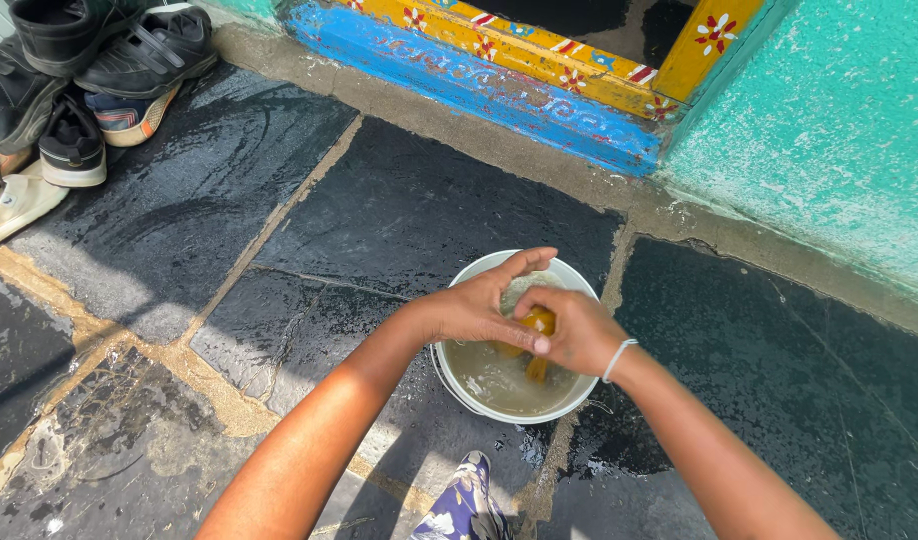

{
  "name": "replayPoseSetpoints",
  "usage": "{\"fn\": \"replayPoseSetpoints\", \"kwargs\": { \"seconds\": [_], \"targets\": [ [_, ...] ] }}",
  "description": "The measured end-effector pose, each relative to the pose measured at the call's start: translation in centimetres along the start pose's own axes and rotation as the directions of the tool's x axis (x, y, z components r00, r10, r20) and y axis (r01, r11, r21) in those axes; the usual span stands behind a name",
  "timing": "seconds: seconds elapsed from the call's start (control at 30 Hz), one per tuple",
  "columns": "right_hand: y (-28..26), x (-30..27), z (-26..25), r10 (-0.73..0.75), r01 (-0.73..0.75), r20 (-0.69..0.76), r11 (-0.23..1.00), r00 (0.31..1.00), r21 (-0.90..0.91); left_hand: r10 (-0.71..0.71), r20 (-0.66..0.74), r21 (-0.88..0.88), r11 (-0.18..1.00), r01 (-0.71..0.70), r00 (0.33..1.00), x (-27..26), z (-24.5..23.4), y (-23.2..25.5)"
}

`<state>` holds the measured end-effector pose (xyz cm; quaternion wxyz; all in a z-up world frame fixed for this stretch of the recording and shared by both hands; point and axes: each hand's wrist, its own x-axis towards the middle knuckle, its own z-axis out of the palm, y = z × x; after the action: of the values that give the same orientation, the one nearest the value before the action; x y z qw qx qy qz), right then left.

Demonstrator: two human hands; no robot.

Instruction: The person cleans the floor by hand using a yellow cloth and a bucket of water.

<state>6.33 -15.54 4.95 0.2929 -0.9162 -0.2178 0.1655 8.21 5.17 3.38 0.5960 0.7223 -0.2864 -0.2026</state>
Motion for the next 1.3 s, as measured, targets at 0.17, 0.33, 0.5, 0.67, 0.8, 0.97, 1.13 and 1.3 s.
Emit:
{"fn": "replayPoseSetpoints", "kwargs": {
  "seconds": [0.17,0.33,0.5,0.67,0.8,0.97,1.13,1.3],
  "targets": [
    [-5.2,-2.2,-6.5,-0.157,0.291,-0.296,0.823,0.942,0.488,-0.019,0.049,-0.348,0.937,0.035,0.999,0.6,3.1,-0.2],
    [-9.6,-4.7,-11.9,-0.193,0.562,-0.573,0.586,0.796,0.583,-0.084,0.019,-0.353,0.932,0.085,0.996,1.3,5.7,-2.2],
    [-10.1,-6.4,-14.7,-0.091,0.604,-0.721,0.624,0.687,0.497,-0.231,0.029,-0.068,0.970,0.233,0.972,0.7,5.6,-3.2],
    [-2.9,-5.5,-12.2,-0.059,0.552,-0.765,0.728,0.642,0.407,-0.377,-0.145,0.350,0.846,0.403,0.915,0.0,2.9,-0.9],
    [2.0,-3.9,-6.7,-0.007,0.189,-0.674,0.962,0.739,0.198,-0.216,-0.307,0.425,0.840,0.337,0.927,-0.5,1.6,3.5],
    [1.7,-3.2,-1.2,0.068,-0.137,-0.232,0.946,0.970,-0.295,-0.048,-0.379,0.416,0.883,0.216,0.924,-0.4,1.6,6.9],
    [0.1,-2.5,-2.1,-0.234,0.307,-0.282,0.919,0.930,0.248,0.169,-0.331,0.393,0.919,-0.028,0.928,-0.7,2.5,6.8],
    [-1.2,-1.6,-0.9,-0.180,0.281,-0.251,0.844,0.951,0.456,0.066,-0.199,0.026,0.998,-0.062,0.978,-0.7,0.8,3.2]
  ]
}}
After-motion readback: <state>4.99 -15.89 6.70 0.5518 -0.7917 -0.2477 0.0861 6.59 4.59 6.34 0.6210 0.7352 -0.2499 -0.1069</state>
